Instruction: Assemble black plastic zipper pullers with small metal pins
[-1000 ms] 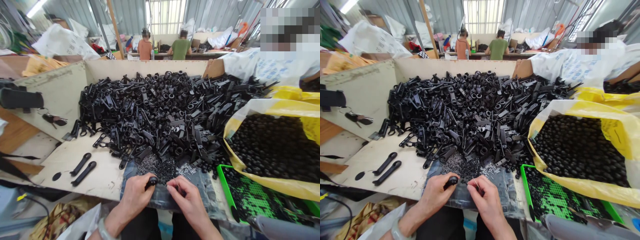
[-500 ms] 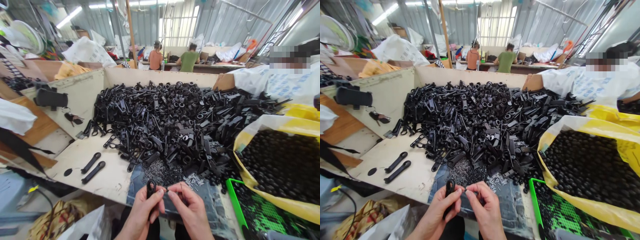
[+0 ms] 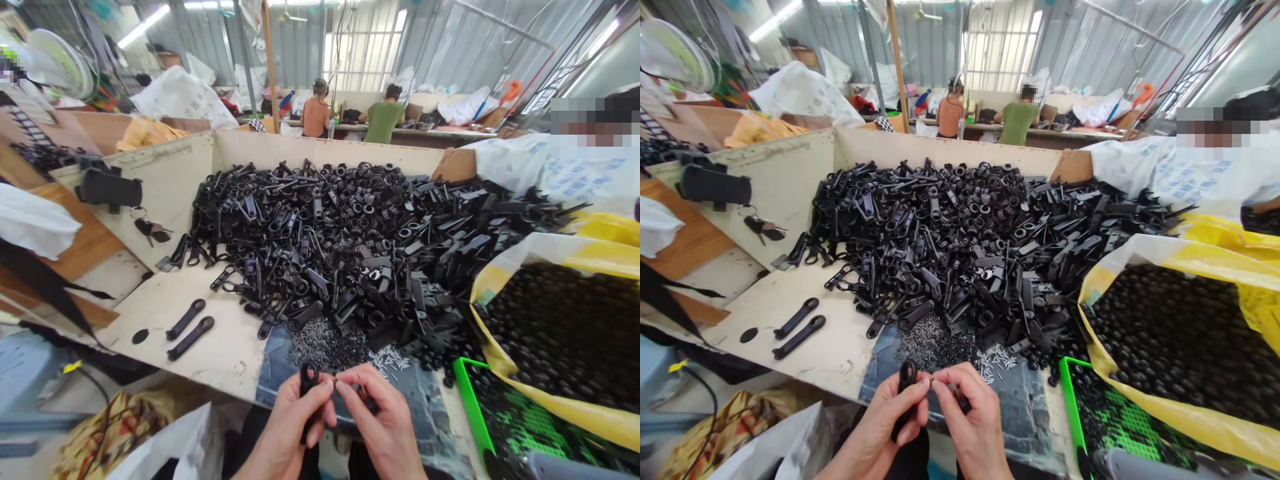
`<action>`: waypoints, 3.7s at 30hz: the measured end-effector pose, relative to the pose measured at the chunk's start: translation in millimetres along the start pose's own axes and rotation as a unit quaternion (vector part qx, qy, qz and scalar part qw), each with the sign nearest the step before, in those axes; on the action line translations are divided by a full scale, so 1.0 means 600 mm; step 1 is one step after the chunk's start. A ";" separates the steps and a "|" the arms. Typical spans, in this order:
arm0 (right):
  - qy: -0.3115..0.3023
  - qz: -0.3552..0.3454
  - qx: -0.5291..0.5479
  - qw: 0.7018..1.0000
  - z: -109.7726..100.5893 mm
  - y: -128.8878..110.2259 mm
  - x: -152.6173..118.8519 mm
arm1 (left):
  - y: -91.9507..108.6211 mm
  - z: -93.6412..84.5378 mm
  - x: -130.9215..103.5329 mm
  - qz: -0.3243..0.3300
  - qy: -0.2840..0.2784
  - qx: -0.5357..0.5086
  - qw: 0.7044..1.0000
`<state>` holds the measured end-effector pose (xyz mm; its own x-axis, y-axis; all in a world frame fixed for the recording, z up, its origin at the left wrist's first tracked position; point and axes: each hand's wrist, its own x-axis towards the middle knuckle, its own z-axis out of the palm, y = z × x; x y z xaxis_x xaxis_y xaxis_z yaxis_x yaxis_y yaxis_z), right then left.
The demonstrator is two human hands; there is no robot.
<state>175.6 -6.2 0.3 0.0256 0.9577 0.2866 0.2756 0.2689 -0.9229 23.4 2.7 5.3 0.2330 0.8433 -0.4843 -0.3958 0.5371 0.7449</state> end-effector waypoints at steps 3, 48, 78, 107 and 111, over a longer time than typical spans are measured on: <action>-0.028 0.008 0.001 1.000 -0.006 0.001 0.001 | 0.003 -0.001 -0.002 0.014 -0.012 0.035 0.999; -0.085 0.010 -0.077 0.993 -0.025 0.015 -0.024 | -0.016 -0.006 -0.038 0.008 -0.028 0.194 0.980; -0.124 -0.125 -0.171 0.969 -0.021 0.022 -0.035 | -0.012 -0.017 -0.009 0.024 -0.049 0.220 0.974; -0.153 -0.133 -0.257 0.945 -0.050 0.022 -0.039 | -0.010 -0.013 -0.005 -0.011 -0.060 0.225 0.973; -0.164 -0.129 -0.261 0.943 -0.050 0.019 -0.037 | -0.010 -0.012 -0.006 -0.020 -0.054 0.237 0.970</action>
<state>207.2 -27.5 -9.1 -0.3823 0.8702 0.3109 0.6686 0.4927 -0.5569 18.6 -3.5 -0.7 0.3420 0.8053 -0.4843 0.0620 0.4950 0.8667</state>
